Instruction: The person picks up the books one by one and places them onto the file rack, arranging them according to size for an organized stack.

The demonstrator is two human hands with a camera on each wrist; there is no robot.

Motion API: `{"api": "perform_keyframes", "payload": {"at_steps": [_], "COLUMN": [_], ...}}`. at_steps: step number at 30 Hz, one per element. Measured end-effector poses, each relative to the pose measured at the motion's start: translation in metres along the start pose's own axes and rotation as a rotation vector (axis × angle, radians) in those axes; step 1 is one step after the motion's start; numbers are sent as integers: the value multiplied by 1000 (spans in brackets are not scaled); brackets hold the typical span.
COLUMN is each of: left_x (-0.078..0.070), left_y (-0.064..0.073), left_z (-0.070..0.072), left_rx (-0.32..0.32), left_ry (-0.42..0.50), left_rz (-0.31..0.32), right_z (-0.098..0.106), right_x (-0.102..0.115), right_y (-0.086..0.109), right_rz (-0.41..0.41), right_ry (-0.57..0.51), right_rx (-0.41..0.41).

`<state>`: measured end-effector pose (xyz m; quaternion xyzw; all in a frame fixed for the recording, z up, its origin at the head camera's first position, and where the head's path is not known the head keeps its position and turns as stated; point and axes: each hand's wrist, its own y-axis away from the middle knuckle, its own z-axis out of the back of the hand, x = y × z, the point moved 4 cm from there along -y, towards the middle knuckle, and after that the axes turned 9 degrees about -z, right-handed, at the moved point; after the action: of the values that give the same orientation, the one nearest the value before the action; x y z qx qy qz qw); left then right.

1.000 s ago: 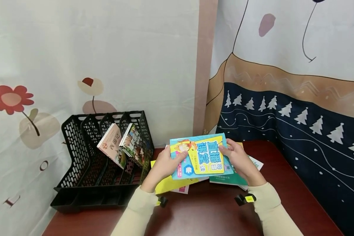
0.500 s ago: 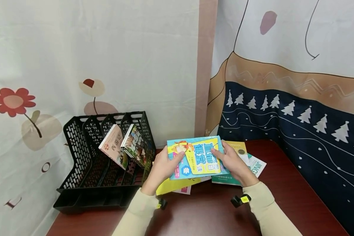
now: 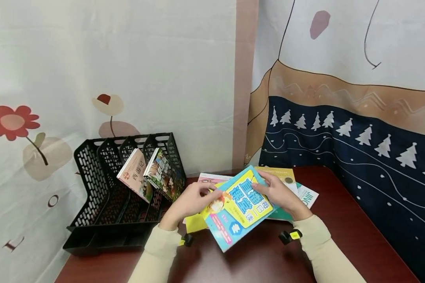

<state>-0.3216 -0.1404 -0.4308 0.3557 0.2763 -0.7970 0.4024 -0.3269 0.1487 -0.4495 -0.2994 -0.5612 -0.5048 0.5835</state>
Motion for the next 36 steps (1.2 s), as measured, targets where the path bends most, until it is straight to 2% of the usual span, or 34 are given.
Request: {"api": "perform_keyframes", "payload": {"at_steps": [2,4,6,7,12,15,19,22,26,31,36], "left_x": [0,0,0,-1,-7,-10,-11,-12,-14,-16,-15], "left_y": [1,2,2,2,2,2,1,-1,-4,-7,-8], "left_z": [-8,-15,-20,-20,-20,-19,-15,-12,-10,-11,-17], "left_rx": [146,254,301,300,224,187,82,-14,-120,-235,-360], "left_ry": [67,150,206,221,185,158,156,162,203,301,346], "left_rz": [-15,-3,6,7,-19,-12,27,30,-8,-31,-49], "right_z": [-3,-5,-5,-4,-2,1,4,2,-8,-29,-49], "right_x": [-2,-5,-7,-8,-12,-16,-18,-16,-11,-5,-2], "right_y": [-2,-3,-5,-6,-10,-12,-16,-18,-17,-10,-6], "right_rz": [8,4,-9,-19,-82,-125,-147,-133,-97,-59,-40], "right_ry": [23,40,51,56,87,89,-6,-104,-144,-91,-112], "right_rx": [39,59,49,41,-12,-47,-109,-113,-19,109,154]}}
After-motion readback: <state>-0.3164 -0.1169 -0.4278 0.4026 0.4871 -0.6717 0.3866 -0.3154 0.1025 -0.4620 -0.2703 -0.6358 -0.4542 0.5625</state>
